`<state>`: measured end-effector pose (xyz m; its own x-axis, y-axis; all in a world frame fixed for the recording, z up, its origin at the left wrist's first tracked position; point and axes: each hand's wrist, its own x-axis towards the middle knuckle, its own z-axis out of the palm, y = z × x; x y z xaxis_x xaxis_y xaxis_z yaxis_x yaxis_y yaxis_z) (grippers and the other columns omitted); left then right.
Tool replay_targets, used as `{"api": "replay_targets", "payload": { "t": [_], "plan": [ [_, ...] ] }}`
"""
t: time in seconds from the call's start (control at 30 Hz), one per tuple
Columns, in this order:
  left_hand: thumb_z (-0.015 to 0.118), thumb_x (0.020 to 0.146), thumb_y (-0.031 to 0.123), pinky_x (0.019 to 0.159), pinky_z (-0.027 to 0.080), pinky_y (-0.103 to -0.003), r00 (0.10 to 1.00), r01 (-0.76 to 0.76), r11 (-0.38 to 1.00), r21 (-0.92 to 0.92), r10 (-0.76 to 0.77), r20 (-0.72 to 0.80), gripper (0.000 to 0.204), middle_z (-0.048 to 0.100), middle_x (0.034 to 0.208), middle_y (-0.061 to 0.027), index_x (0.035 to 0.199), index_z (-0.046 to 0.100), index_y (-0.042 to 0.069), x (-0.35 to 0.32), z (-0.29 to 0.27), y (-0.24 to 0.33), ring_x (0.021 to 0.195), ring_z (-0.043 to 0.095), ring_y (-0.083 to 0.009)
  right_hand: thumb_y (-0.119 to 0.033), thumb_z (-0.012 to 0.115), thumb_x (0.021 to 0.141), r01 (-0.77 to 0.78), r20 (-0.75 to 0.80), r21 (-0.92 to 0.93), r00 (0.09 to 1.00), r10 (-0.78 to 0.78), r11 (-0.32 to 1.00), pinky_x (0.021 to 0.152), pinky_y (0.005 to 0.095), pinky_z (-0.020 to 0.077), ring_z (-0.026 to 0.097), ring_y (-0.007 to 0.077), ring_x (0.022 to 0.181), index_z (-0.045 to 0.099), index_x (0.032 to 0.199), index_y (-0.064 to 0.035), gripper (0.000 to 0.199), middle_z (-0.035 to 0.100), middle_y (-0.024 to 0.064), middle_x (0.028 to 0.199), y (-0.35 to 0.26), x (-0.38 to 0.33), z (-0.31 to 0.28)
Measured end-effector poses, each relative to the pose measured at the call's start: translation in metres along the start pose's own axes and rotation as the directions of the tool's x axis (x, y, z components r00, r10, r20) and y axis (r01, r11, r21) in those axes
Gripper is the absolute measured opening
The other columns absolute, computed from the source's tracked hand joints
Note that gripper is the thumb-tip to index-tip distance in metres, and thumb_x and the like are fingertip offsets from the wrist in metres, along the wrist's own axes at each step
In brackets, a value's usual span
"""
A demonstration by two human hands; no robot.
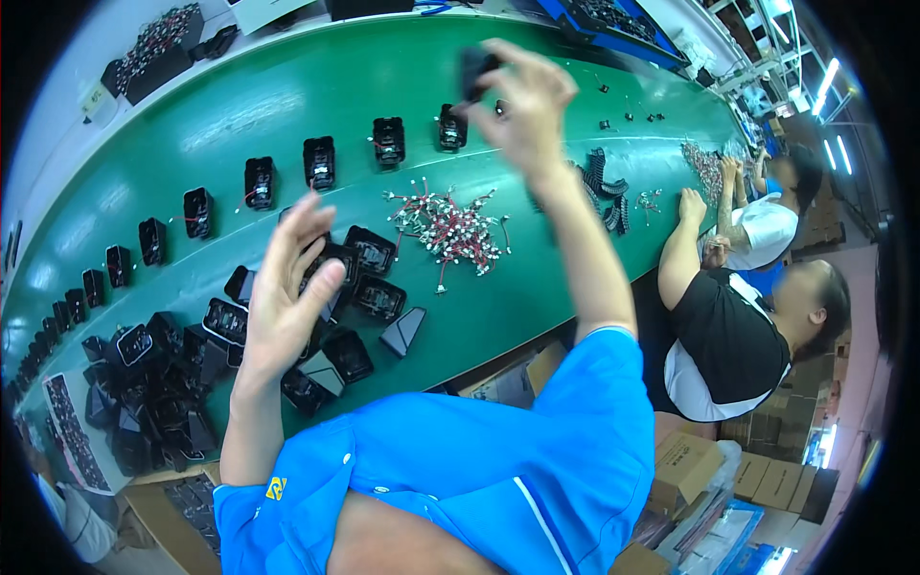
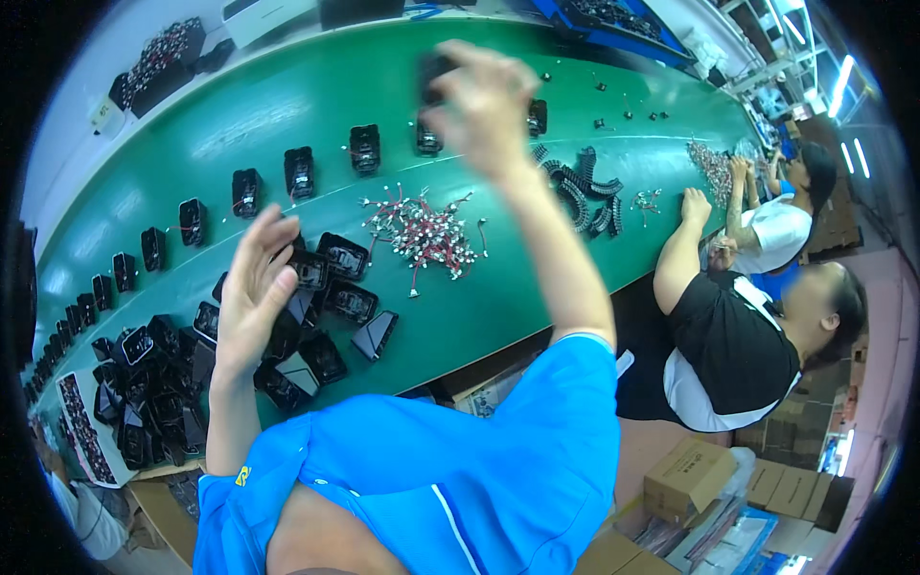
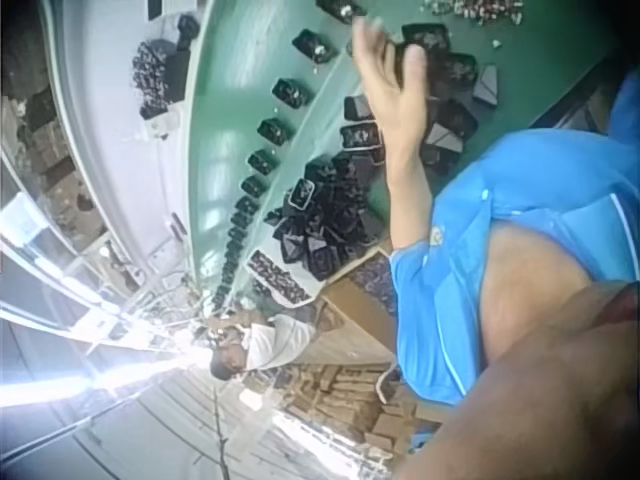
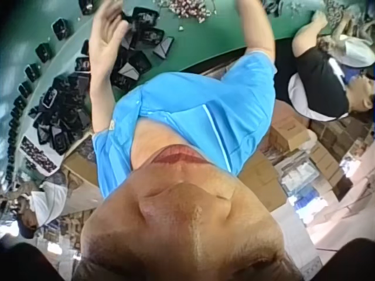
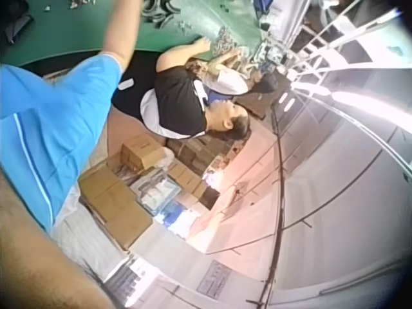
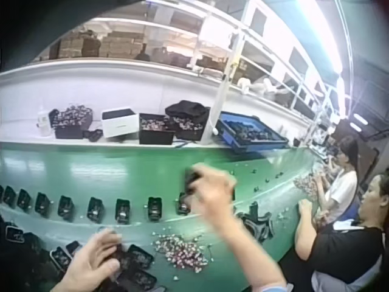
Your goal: Assembling electronic components and packing finished products into a box with protective padding.
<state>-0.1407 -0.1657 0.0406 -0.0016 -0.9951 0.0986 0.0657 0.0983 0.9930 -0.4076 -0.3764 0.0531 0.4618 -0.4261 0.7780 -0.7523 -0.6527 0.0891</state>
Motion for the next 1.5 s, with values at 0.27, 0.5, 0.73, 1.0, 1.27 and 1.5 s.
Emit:
{"api": "replay_targets", "payload": {
  "t": [0.27,0.5,0.73,1.0,1.27,1.5],
  "plan": [
    [0.074,0.084,0.019,0.103,0.037,-0.042,0.870,-0.357,0.679,0.641,-0.008,0.493,0.049,0.056,0.124,-0.0133,0.129,0.061,0.005,-0.014,0.035,-0.005,0.116,0.046,-0.0290,-0.025,0.083,0.073,-0.129,0.595,-0.591,0.597,0.538,0.796,0.112,0.0532,0.0233,0.042,0.0212,0.129,0.072,0.096,-0.0197,0.026,0.054,-0.0077,0.139,0.246,-0.077,-0.005],
    [0.072,0.083,0.018,0.101,0.035,-0.042,0.804,-0.409,0.629,0.661,-0.094,0.588,0.044,0.056,0.116,-0.0128,0.124,0.064,0.004,-0.010,0.053,-0.021,0.114,0.045,-0.0294,-0.021,0.088,0.066,-0.043,0.740,-0.549,0.440,0.509,0.835,0.112,0.0539,0.0245,0.040,0.0217,0.131,0.071,0.098,-0.0199,0.036,0.054,-0.0071,0.140,0.270,-0.085,0.015],
    [0.071,0.083,0.019,0.098,0.034,-0.040,0.823,-0.454,0.518,0.725,-0.067,0.564,0.040,0.054,0.111,-0.0127,0.117,0.063,0.001,-0.009,0.056,-0.045,0.107,0.047,-0.0279,-0.018,0.082,0.072,-0.230,0.666,-0.619,0.352,0.657,0.751,0.109,0.0568,0.0317,0.043,0.0214,0.132,0.062,0.117,-0.0230,0.050,0.052,-0.0074,0.143,0.330,-0.100,0.005],
    [0.071,0.081,0.019,0.096,0.034,-0.039,0.868,-0.275,0.687,0.673,-0.123,0.481,0.039,0.053,0.108,-0.0125,0.112,0.063,-0.002,-0.002,0.047,-0.045,0.103,0.046,-0.0275,-0.047,0.070,0.085,-0.777,0.331,-0.557,0.116,0.936,0.294,0.109,0.0685,0.0263,0.059,0.0291,0.121,0.070,0.124,-0.0262,0.045,0.071,-0.0025,0.121,0.366,-0.176,0.037],
    [0.066,0.084,0.016,0.094,0.034,-0.039,0.799,-0.511,0.545,0.665,0.015,0.601,0.017,0.053,0.109,-0.0125,0.094,0.059,0.004,-0.008,0.058,-0.058,0.099,0.045,-0.0269,-0.057,0.069,0.080,-0.656,0.211,-0.680,0.252,0.944,0.327,0.108,0.0708,0.0244,0.060,0.0306,0.116,0.075,0.112,-0.0262,0.045,0.072,0.0022,0.115,0.338,-0.152,0.064],
    [0.050,0.095,0.008,0.079,0.044,-0.034,0.923,-0.320,0.816,0.481,0.154,0.353,0.012,0.062,0.091,-0.0109,0.103,0.058,0.006,-0.007,0.054,-0.049,0.083,0.056,-0.0215,-0.017,0.076,0.086,-0.693,0.152,0.262,0.717,0.680,0.672,0.078,0.0268,0.0514,0.065,0.0170,0.084,0.066,0.103,-0.0003,0.026,0.072,0.0098,0.099,0.227,-0.041,-0.039]
  ]
}}
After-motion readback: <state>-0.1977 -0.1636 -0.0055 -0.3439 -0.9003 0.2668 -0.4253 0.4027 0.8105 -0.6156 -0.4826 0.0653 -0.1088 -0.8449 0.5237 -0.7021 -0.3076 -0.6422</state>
